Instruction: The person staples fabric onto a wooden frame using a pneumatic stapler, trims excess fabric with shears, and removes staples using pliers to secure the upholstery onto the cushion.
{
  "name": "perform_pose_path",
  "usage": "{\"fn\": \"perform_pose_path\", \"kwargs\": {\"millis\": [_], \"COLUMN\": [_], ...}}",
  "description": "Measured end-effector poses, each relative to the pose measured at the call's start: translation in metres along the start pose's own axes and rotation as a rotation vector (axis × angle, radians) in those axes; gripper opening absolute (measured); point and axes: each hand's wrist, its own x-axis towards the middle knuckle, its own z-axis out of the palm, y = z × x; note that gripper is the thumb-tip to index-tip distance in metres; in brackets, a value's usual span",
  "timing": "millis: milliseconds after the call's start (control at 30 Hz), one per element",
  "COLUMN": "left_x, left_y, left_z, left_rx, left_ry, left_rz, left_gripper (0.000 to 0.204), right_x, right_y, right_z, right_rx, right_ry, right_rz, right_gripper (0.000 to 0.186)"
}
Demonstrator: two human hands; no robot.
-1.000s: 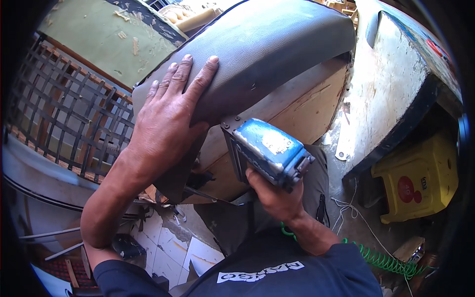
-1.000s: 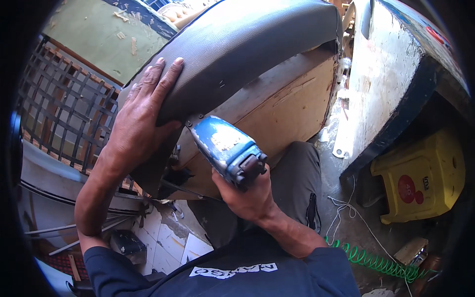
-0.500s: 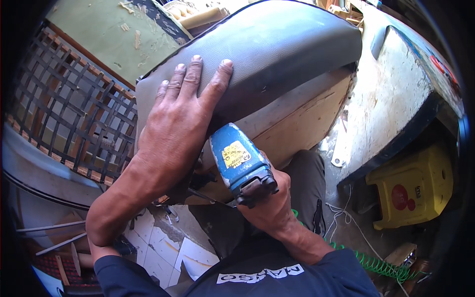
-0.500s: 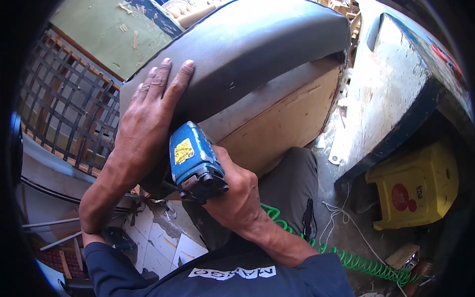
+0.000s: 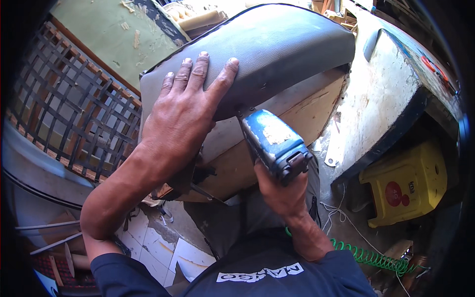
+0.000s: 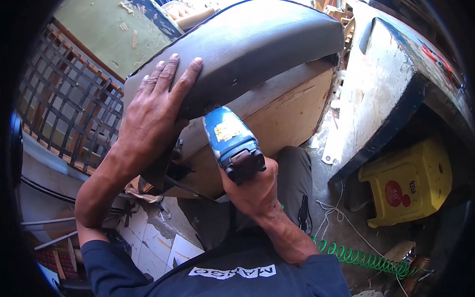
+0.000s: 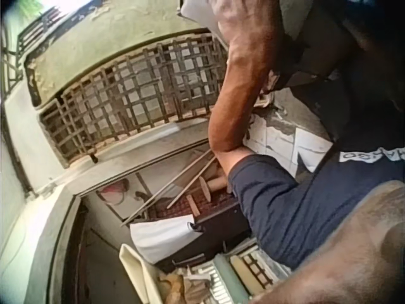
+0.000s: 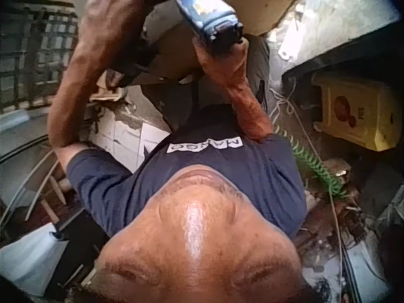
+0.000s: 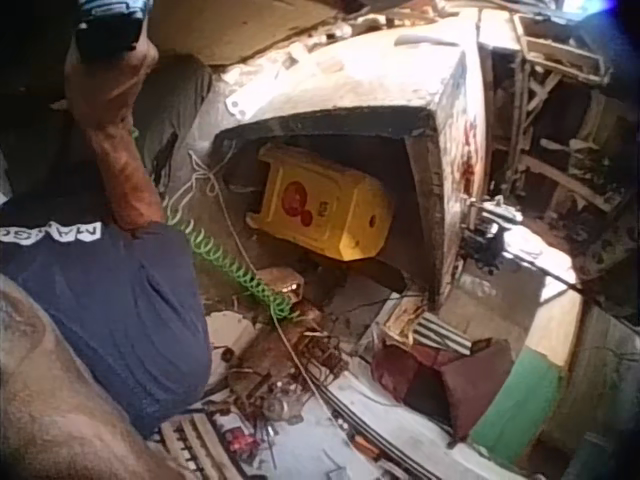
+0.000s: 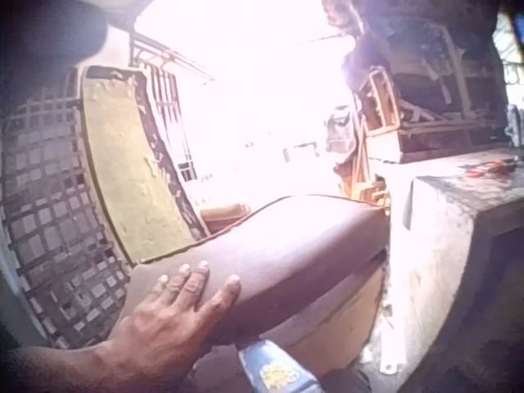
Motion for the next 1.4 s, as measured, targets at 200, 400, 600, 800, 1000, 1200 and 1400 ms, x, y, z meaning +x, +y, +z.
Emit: {"fn": "perform_pose_path", "kwargs": {"millis": [200, 400, 600, 800, 1000, 1200, 1400], "left_x": [0.001, 0.000, 0.000, -0.001, -0.001, 0.001, 0.035], "left_y": [0.004, 0.002, 0.002, 0.005, 0.006, 0.007, 0.004], "left_z": [-0.008, 0.002, -0.005, 0.002, -0.007, -0.007, -0.035], "left_rx": [0.015, 0.031, 0.060, 0.063, 0.061, 0.026, -0.188], "left_ry": [-0.031, -0.041, 0.016, 0.008, -0.037, -0.074, -0.221], "left_rz": [-0.011, -0.039, 0.013, 0.000, -0.034, -0.051, -0.019], "left_gripper": [0.091, 0.096, 0.072, 0.072, 0.096, 0.098, 0.086], "right_x": [0.018, 0.023, 0.026, 0.032, 0.036, 0.046, 0.036], "right_y": [0.001, -0.001, 0.005, 0.007, 0.007, 0.021, 0.036], "right_z": [-0.003, 0.003, -0.006, -0.011, -0.018, -0.032, -0.065], "right_rx": [-0.048, -0.081, -0.130, -0.091, 0.006, -0.076, -0.064], "right_ry": [-0.043, -0.013, -0.004, 0.101, 0.193, 0.096, 0.235], "right_rz": [-0.143, -0.081, -0.134, -0.094, -0.100, -0.029, -0.099], "right_gripper": [0.021, 0.020, 0.020, 0.013, 0.014, 0.016, 0.017]}}
